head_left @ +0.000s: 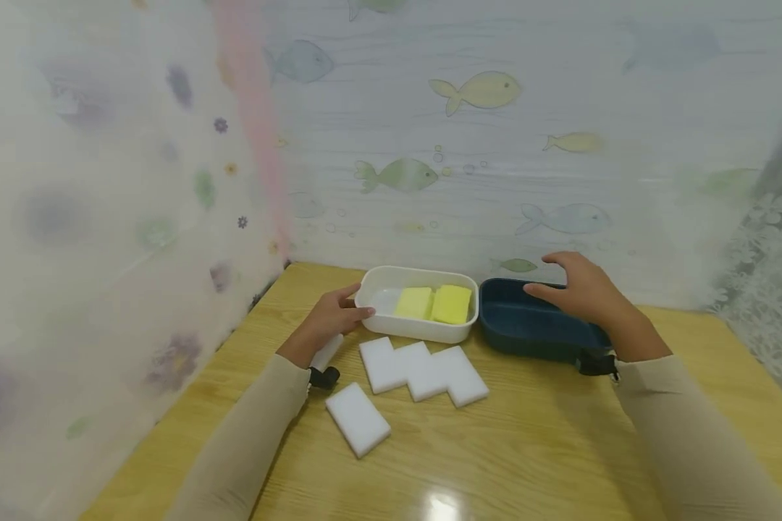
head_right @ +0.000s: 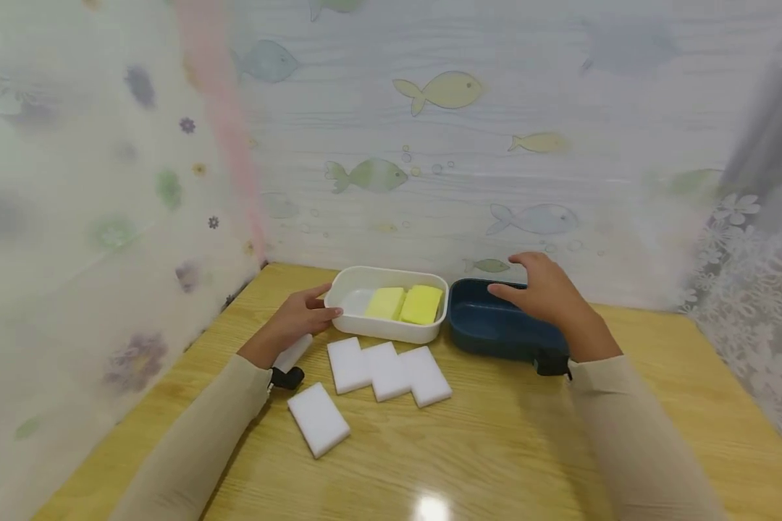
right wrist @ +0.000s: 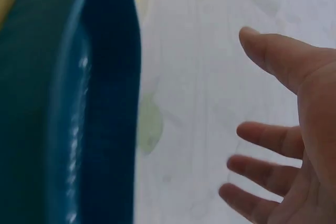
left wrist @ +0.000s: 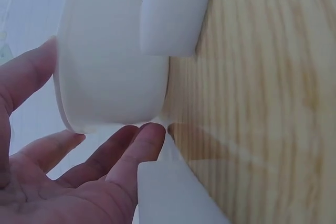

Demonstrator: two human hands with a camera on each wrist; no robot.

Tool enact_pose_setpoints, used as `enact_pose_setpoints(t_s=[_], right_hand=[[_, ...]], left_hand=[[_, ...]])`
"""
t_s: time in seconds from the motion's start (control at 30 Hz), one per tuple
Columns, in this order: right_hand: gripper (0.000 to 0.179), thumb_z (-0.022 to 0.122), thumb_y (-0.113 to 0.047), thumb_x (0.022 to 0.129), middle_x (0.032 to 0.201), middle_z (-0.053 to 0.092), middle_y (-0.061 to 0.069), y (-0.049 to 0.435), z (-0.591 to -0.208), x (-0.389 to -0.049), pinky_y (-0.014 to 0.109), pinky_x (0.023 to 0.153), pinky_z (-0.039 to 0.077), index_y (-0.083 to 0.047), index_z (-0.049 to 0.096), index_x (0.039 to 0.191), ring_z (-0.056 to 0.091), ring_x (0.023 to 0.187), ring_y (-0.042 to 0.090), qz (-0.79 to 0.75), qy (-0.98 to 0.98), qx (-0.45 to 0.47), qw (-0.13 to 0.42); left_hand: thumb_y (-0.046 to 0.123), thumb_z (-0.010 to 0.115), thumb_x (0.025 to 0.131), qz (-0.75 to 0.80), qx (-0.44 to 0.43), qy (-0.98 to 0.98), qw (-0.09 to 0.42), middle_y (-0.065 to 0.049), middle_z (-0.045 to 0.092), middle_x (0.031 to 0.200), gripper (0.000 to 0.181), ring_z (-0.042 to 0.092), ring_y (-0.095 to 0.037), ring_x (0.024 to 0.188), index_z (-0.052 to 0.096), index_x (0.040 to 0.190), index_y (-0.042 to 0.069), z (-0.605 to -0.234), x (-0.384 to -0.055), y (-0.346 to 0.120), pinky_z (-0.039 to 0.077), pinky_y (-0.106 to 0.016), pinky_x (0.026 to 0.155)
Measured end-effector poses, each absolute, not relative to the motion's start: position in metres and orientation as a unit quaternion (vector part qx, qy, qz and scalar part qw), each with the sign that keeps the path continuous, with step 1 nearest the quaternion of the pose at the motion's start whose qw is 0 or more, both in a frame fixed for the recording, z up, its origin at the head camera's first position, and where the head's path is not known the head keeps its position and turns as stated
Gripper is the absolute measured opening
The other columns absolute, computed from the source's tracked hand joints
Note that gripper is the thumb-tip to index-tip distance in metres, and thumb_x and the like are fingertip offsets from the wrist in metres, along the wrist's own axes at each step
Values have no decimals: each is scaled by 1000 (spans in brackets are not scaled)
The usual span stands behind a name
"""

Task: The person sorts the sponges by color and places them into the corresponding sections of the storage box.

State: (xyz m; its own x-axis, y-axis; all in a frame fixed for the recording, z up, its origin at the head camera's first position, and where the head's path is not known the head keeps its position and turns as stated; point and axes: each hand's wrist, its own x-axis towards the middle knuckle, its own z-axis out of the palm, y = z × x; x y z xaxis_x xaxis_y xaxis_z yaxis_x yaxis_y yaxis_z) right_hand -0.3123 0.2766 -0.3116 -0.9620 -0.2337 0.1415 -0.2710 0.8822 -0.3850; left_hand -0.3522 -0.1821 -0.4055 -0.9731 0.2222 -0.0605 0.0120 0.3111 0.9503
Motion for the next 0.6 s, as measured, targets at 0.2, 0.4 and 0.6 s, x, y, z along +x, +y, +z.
enact_pose_setpoints(t_s=[0.2,0.4,0.6], right_hand=[[104,63,-64,96,164,8,40,308,-342,-299,78,111,23,8,24,160,14,148,61,228,-970,83,33],[113,64,-61,97,163,-1,43,325,-366,-289,80,108,24,10,4,162,10,147,64,268,-961,60,25],[111,60,-64,98,165,6,39,334,-377,-284,79,106,28,7,6,163,16,146,64,298,-954,28,31]], left_hand=[[38,83,89,553,74,826,85,-18,61,143,94,67,-25,113,30,164,18,-404,-351,-185,54,-38,93],[38,80,92,518,88,848,70,-21,57,147,91,61,-32,129,30,164,12,-399,-349,-182,49,-48,107],[38,78,94,510,94,853,67,-22,59,145,88,62,-33,127,31,164,14,-400,-350,-182,49,-48,105]])
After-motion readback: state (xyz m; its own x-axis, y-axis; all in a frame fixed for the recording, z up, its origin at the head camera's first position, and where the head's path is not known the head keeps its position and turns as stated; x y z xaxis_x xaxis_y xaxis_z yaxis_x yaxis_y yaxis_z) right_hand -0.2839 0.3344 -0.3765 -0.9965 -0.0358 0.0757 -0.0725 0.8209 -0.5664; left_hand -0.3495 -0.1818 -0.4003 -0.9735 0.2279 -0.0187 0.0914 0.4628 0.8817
